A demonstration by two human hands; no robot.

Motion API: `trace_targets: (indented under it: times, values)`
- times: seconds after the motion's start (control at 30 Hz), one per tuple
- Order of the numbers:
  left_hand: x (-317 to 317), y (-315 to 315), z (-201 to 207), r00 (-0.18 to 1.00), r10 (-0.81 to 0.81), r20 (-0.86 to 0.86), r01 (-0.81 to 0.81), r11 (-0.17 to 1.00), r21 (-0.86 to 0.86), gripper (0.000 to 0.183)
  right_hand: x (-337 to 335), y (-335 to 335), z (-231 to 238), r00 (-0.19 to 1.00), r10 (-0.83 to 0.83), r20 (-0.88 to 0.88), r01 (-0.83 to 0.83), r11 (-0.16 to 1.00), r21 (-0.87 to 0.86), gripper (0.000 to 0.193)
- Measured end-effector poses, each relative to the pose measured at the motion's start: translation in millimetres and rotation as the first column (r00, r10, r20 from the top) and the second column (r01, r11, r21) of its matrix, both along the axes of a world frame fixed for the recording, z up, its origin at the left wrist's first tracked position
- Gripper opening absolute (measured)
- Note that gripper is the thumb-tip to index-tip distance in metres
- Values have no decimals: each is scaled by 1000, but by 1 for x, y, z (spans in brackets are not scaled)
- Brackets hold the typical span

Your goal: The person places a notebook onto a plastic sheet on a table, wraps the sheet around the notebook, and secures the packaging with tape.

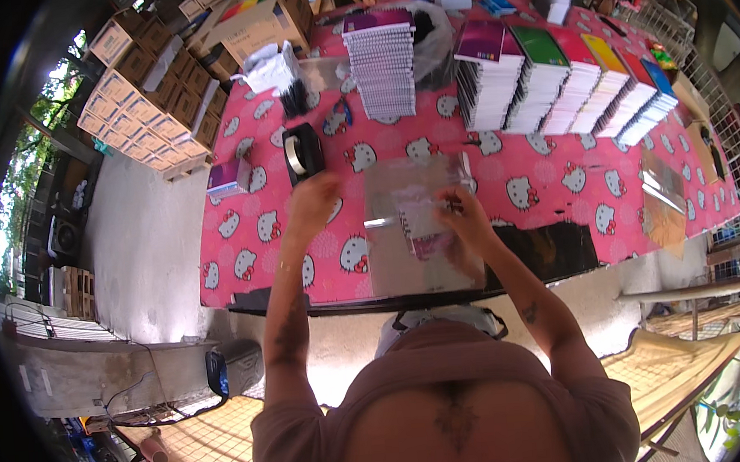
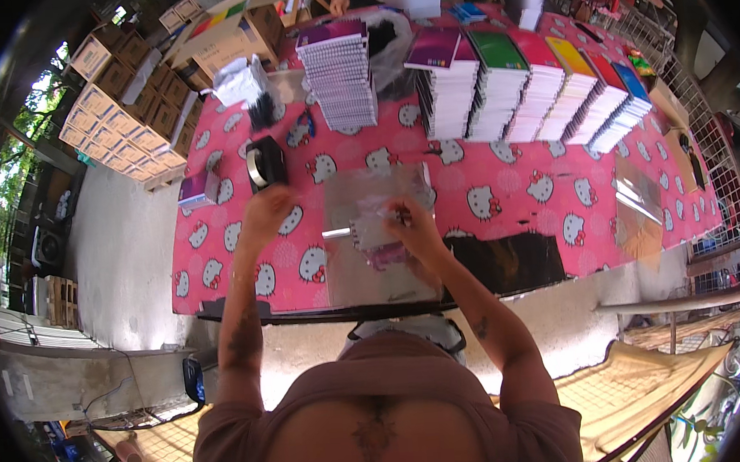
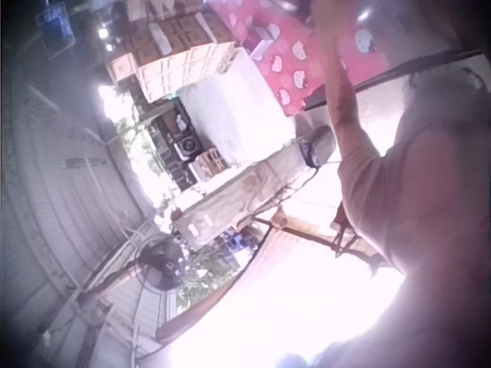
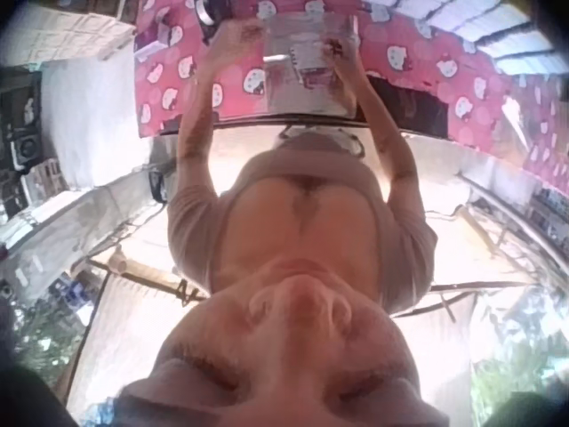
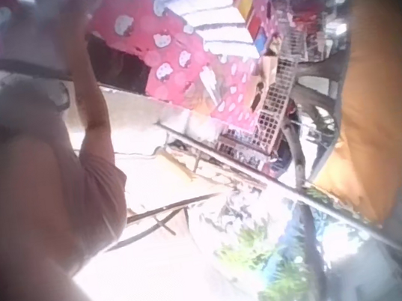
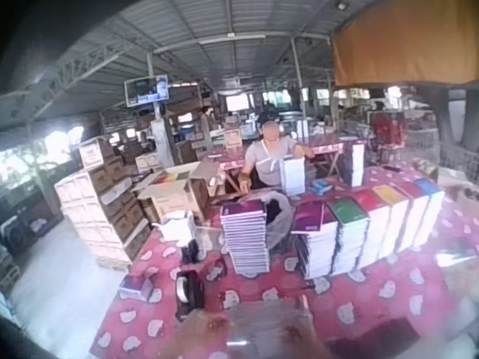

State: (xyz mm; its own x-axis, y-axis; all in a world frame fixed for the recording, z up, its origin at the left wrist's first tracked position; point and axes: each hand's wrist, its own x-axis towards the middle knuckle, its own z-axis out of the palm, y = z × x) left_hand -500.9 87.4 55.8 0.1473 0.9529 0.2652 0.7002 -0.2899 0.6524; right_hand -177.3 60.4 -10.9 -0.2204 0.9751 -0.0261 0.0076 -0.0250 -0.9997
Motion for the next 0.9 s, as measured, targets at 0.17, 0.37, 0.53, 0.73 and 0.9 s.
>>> trace_targets:
  times: [0.17,0.37,0.53,0.73,0.9]
  values:
    - [118,33,71,676,-688,-263,600,721,-346,24,0,1,8,997,9,-81,-13,999,-38,41]
    - [109,98,-18,664,-708,242,571,272,-774,35,0,0,10,989,84,-119,-86,996,-17,46]
    - [66,55,-87,782,-188,594,561,628,-539,33,-15,-4,-2,993,-22,-118,38,991,132,45]
    - [123,-76,-16,933,-97,-346,196,944,266,80,-6,-25,-5,976,-38,-215,24,998,-66,45]
    - [111,-92,-21,991,127,-47,-119,982,147,100,4,-37,-18,885,145,-442,-135,989,55,64]
